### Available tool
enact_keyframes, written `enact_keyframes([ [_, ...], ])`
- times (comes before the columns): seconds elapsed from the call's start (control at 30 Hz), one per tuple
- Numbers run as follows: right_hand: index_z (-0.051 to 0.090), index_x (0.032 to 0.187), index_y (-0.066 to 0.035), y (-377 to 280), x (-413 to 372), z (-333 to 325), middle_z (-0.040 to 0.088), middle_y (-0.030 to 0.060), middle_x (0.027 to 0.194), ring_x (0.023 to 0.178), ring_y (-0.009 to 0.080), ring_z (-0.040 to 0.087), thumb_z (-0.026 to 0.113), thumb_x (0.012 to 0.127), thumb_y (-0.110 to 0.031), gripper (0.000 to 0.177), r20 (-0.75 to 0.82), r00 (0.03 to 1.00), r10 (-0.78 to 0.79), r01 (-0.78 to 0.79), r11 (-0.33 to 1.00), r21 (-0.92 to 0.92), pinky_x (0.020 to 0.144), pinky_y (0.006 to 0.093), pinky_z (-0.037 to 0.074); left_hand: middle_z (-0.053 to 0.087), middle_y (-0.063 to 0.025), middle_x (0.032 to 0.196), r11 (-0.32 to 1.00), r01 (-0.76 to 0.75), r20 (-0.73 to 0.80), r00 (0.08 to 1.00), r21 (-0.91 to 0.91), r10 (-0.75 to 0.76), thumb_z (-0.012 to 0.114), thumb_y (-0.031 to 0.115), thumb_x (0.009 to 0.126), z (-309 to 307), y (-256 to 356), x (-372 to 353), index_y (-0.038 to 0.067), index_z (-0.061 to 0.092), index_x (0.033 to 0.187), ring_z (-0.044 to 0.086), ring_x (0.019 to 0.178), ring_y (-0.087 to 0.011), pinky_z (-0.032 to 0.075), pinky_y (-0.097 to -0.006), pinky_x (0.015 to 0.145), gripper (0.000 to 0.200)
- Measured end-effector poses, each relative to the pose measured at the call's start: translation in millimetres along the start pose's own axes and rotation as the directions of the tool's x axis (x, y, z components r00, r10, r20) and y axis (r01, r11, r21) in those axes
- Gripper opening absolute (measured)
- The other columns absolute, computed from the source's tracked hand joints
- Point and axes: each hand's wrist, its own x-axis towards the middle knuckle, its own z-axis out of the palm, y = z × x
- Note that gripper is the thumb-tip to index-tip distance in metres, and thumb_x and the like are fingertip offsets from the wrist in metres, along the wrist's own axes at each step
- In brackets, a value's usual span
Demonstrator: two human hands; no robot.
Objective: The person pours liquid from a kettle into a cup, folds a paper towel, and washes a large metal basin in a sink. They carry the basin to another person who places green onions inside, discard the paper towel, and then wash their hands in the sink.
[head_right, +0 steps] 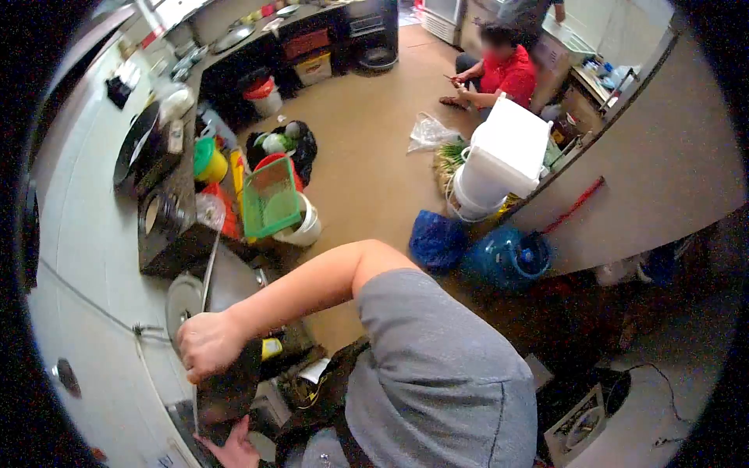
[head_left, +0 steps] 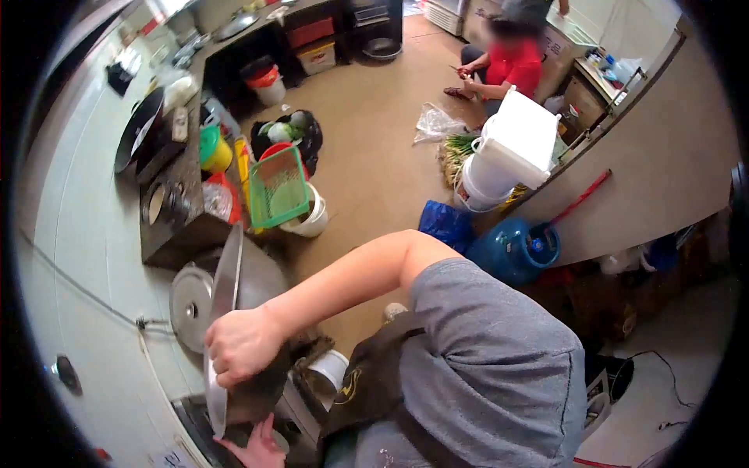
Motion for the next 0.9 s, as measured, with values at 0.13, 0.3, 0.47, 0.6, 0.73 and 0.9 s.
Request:
enact_keyframes([
  [0.13, 0.048, 0.062, -0.011, 24.5, -72.9, -85.1, 0.053, 0.0, 0.058, 0.057, 0.0186, 0.056, 0.055, 0.072, -0.023, 0.018, 0.159, 0.985, 0.069, -0.048, 0.991, -0.129, 0.054, 0.0319, 0.041, 0.045, -0.0107, 0.127, 0.702, 0.43, 0.165, 0.895, -0.568, -0.415, 0.043, 0.05, 0.086, 90.8, 36.8, 85.9, 0.007, 0.039, 0.127, 0.062, 0.081, -0.0264, 0.054, -0.0381, 0.074, 0.06],
  [0.3, 0.049, 0.064, -0.011, 75.3, -172.0, -164.0, 0.053, -0.0002, 0.06, 0.06, 0.0174, 0.056, 0.054, 0.073, -0.023, 0.015, 0.301, 0.91, 0.285, -0.219, 0.947, -0.234, 0.058, 0.0313, 0.042, 0.055, -0.0156, 0.112, 0.67, 0.675, 0.52, 0.71, -0.309, -0.476, 0.05, 0.019, 0.079, 132.5, 11.9, 267.2, -0.003, 0.048, 0.113, 0.055, 0.101, -0.0283, 0.048, -0.0402, 0.086, 0.041],
  [0.47, 0.059, 0.09, -0.012, 137.4, -277.3, -263.2, 0.06, 0.0045, 0.087, 0.088, 0.0202, 0.056, 0.064, 0.069, -0.025, 0.026, 0.163, 0.731, 0.662, -0.574, 0.727, -0.377, 0.084, 0.0357, 0.042, 0.056, -0.0173, 0.109, 0.707, 0.69, 0.614, 0.627, -0.153, -0.48, 0.047, 0.002, 0.073, 263.3, 47.1, 430.2, -0.006, 0.046, 0.115, 0.055, 0.102, -0.0337, 0.047, -0.0381, 0.089, 0.042],
  [0.6, 0.052, 0.116, -0.011, 120.4, -367.3, -355.4, 0.052, 0.0119, 0.115, 0.107, 0.0279, 0.049, 0.07, 0.067, -0.027, 0.055, -0.434, 0.12, 0.893, -0.896, -0.091, -0.436, 0.092, 0.0389, 0.038, 0.058, -0.0147, 0.106, 0.794, 0.603, 0.613, 0.657, -0.079, -0.439, 0.048, 0.003, 0.077, 394.1, 123.4, 496.1, -0.005, 0.049, 0.108, 0.059, 0.093, -0.0293, 0.054, -0.0197, 0.057, 0.033],
  [0.73, 0.054, 0.111, -0.002, -9.0, -509.4, -369.4, 0.056, 0.0183, 0.11, 0.102, 0.0336, 0.052, 0.062, 0.077, -0.031, 0.045, -0.604, -0.513, 0.61, -0.701, -0.704, -0.115, 0.089, 0.0391, 0.04, 0.057, -0.0202, 0.103, 0.677, 0.736, 0.63, 0.524, 0.003, -0.572, 0.047, 0.005, 0.078, 496.0, 153.0, 606.5, -0.008, 0.049, 0.106, 0.059, 0.088, -0.0352, 0.052, -0.0153, 0.047, 0.031],
  [0.9, 0.063, 0.095, -0.004, -165.4, -605.8, -270.7, 0.062, 0.0168, 0.094, 0.09, 0.0323, 0.058, 0.058, 0.076, -0.038, 0.039, -0.439, -0.887, -0.143, -0.014, -0.942, 0.335, 0.078, 0.0386, 0.046, 0.049, -0.0292, 0.11, 0.688, 0.726, 0.591, 0.556, -0.003, -0.584, 0.048, 0.004, 0.077, 634.3, 200.1, 678.0, -0.009, 0.048, 0.106, 0.06, 0.081, -0.0331, 0.053, -0.0169, 0.047, 0.032],
])
